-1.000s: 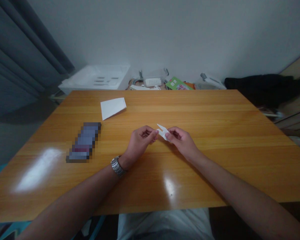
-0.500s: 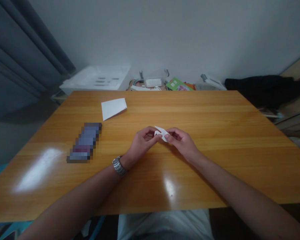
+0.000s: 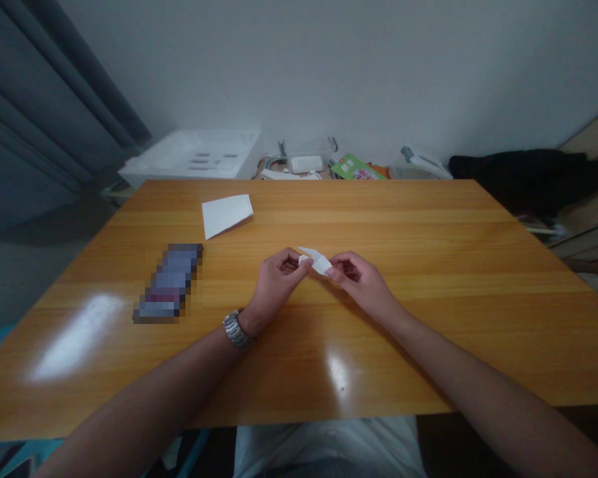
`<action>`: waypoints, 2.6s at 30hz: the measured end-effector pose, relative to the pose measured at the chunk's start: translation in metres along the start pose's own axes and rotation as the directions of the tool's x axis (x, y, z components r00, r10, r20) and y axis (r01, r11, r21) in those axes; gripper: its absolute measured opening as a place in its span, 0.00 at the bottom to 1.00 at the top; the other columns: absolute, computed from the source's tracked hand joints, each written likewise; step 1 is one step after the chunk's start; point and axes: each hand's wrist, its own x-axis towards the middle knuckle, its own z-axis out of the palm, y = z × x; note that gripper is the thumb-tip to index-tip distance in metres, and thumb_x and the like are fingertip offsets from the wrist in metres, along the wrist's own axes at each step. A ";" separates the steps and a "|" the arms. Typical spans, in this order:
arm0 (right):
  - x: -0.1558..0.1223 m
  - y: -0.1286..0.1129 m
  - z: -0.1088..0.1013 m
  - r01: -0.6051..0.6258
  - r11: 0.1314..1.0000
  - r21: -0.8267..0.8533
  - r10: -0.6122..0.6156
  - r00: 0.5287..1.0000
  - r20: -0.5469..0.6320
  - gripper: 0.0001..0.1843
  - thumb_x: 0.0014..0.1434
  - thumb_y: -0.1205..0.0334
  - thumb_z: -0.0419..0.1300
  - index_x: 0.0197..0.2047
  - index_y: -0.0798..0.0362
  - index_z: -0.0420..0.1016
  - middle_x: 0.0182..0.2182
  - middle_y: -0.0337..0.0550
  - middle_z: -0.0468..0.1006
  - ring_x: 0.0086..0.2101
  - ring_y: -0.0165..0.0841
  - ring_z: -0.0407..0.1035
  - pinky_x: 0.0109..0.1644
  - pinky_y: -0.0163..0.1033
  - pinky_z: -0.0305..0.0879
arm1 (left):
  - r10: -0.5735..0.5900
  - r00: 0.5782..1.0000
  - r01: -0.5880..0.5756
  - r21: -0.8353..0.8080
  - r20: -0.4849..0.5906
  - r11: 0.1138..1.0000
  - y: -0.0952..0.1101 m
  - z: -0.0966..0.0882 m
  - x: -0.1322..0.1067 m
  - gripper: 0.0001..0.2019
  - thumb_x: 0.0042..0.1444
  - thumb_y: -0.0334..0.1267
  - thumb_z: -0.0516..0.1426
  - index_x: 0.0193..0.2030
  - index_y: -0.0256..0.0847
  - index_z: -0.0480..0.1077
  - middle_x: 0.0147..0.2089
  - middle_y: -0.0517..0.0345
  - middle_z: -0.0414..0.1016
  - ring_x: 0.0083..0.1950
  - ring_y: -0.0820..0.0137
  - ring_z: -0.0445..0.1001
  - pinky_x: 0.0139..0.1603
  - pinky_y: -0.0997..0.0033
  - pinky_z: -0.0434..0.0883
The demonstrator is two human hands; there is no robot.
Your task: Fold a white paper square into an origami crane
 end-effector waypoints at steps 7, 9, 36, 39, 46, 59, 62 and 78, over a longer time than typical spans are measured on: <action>0.001 -0.005 0.000 0.006 0.993 0.118 0.001 0.998 -0.063 0.16 0.61 0.45 0.65 0.38 0.50 0.73 0.35 0.41 0.78 0.36 0.35 0.72 0.41 0.39 0.68 | 0.016 0.991 -0.012 -0.036 0.135 0.999 -0.011 0.003 -0.001 0.14 0.57 0.47 0.65 0.39 0.38 0.72 0.33 0.57 0.77 0.31 0.73 0.73 0.31 0.76 0.68; 0.002 -0.006 -0.001 -0.007 0.985 0.170 0.024 0.995 -0.096 0.17 0.60 0.44 0.66 0.38 0.49 0.73 0.34 0.41 0.77 0.35 0.35 0.71 0.39 0.39 0.68 | 0.030 0.985 -0.029 -0.011 0.167 1.000 -0.014 0.003 0.001 0.14 0.57 0.44 0.65 0.44 0.38 0.72 0.38 0.55 0.78 0.34 0.73 0.75 0.34 0.75 0.71; 0.001 -0.011 -0.004 -0.066 0.960 0.272 0.066 0.998 0.010 0.18 0.57 0.45 0.69 0.37 0.51 0.76 0.31 0.40 0.77 0.32 0.32 0.70 0.39 0.38 0.68 | 0.063 0.933 -0.033 -0.091 0.355 0.995 -0.003 -0.003 0.001 0.15 0.68 0.47 0.55 0.48 0.38 0.73 0.58 0.48 0.76 0.58 0.62 0.74 0.63 0.61 0.68; 0.004 -0.006 -0.006 -0.041 0.967 0.251 0.048 0.999 -0.023 0.18 0.57 0.46 0.69 0.38 0.52 0.77 0.31 0.39 0.77 0.32 0.32 0.70 0.39 0.38 0.68 | 0.031 0.946 0.006 -0.115 0.323 0.993 -0.004 -0.001 0.001 0.15 0.66 0.50 0.58 0.43 0.38 0.69 0.44 0.52 0.78 0.46 0.66 0.77 0.49 0.67 0.73; 0.004 -0.004 -0.007 -0.037 0.978 0.203 0.042 0.999 -0.018 0.17 0.57 0.46 0.69 0.37 0.51 0.77 0.32 0.40 0.79 0.33 0.33 0.73 0.39 0.38 0.70 | -0.015 0.972 0.046 -0.127 0.235 0.991 -0.006 0.000 0.002 0.18 0.60 0.52 0.63 0.40 0.38 0.69 0.35 0.56 0.77 0.36 0.69 0.77 0.38 0.73 0.73; 0.005 -0.002 -0.012 -0.036 0.987 0.155 0.038 0.999 -0.010 0.17 0.61 0.46 0.67 0.38 0.52 0.77 0.29 0.42 0.81 0.30 0.34 0.76 0.38 0.39 0.70 | 0.029 0.991 -0.033 0.032 0.128 0.999 -0.009 -0.001 0.005 0.15 0.63 0.50 0.60 0.36 0.37 0.71 0.31 0.59 0.73 0.32 0.72 0.70 0.32 0.75 0.67; 0.006 -0.002 -0.014 -0.040 0.991 0.127 0.043 0.999 -0.019 0.17 0.60 0.46 0.67 0.37 0.52 0.77 0.28 0.42 0.82 0.30 0.33 0.75 0.38 0.39 0.70 | 0.032 0.992 -0.035 0.025 0.118 0.999 -0.008 -0.002 0.005 0.15 0.63 0.49 0.60 0.36 0.38 0.71 0.30 0.60 0.72 0.31 0.72 0.69 0.31 0.75 0.66; 0.009 -0.003 -0.022 -0.078 0.993 0.088 0.081 0.996 -0.027 0.19 0.58 0.44 0.68 0.39 0.53 0.80 0.27 0.42 0.82 0.29 0.34 0.76 0.38 0.40 0.72 | 0.002 0.995 -0.003 0.011 0.099 1.000 -0.006 -0.003 0.005 0.15 0.62 0.48 0.60 0.34 0.38 0.71 0.27 0.60 0.71 0.29 0.73 0.69 0.30 0.75 0.65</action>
